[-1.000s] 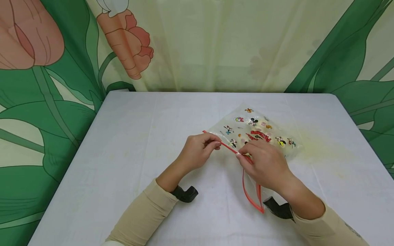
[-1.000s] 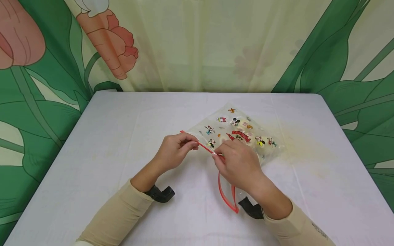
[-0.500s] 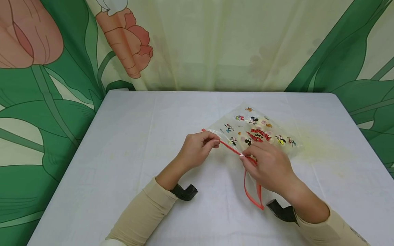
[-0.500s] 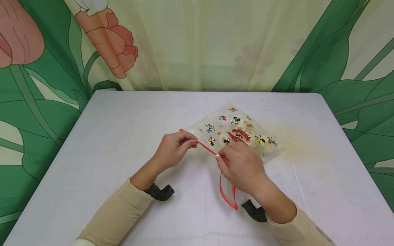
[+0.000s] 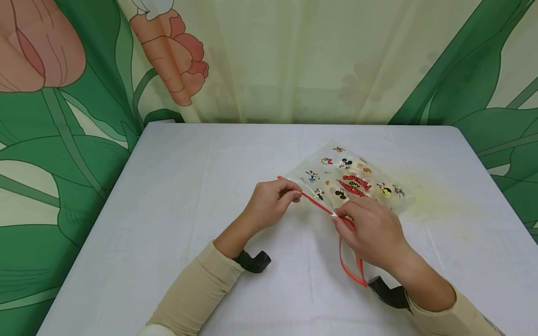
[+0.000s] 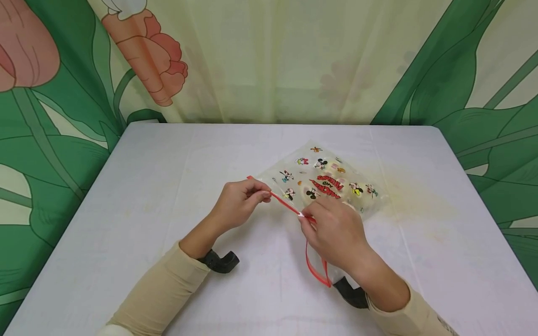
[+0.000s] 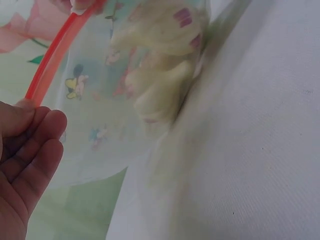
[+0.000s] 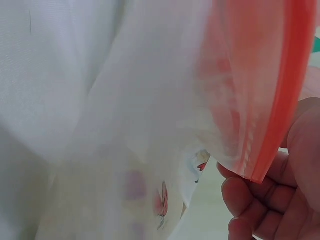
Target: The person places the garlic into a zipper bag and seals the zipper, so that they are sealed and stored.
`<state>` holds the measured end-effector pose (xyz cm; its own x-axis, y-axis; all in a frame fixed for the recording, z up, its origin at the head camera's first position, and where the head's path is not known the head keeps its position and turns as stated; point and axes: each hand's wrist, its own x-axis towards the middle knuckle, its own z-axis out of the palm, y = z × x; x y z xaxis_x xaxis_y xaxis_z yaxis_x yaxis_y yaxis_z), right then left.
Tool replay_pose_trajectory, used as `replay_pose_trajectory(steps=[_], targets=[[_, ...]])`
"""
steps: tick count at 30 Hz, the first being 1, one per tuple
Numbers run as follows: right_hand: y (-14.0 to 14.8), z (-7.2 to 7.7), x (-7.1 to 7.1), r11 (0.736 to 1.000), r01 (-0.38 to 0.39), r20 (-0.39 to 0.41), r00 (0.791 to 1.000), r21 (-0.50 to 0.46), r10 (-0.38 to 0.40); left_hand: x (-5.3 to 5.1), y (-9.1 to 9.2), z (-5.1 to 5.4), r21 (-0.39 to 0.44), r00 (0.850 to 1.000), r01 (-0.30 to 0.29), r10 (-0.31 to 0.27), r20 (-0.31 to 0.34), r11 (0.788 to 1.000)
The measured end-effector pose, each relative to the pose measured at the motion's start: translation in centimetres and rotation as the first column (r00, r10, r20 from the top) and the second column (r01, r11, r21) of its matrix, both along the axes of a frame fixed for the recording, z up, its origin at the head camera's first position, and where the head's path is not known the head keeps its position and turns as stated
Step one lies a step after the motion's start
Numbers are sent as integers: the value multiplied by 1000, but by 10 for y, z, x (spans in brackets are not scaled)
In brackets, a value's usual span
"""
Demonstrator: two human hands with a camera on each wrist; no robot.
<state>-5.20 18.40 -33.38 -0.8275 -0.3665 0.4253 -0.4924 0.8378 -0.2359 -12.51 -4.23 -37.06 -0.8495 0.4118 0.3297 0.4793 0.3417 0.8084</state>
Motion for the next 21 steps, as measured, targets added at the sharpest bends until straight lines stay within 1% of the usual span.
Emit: replay_pose_trajectory(steps=[4,9,12,18,21], targets=[[2,-2,1,1000,-10,-32,999,-14,10,2,0,0,2,1000,10,-10,-1,1000],[2,-4,1,999,-27,-60,998,-38,24,5,-1,1,8,999,15,-15,-40,1000],[1,-4,-1,999,-30,-66,997,-38,27,6,-1,1,13,998,17,-17,-53,1000],[-1,-3,-1,999,-24,-60,998,-40,21,7,-4,1,21,998,29,-28,-48,999],[-1,-3,-1,998,-24,-70,997,-50,21,7,-4,0,20,998,50,-49,-25,999]])
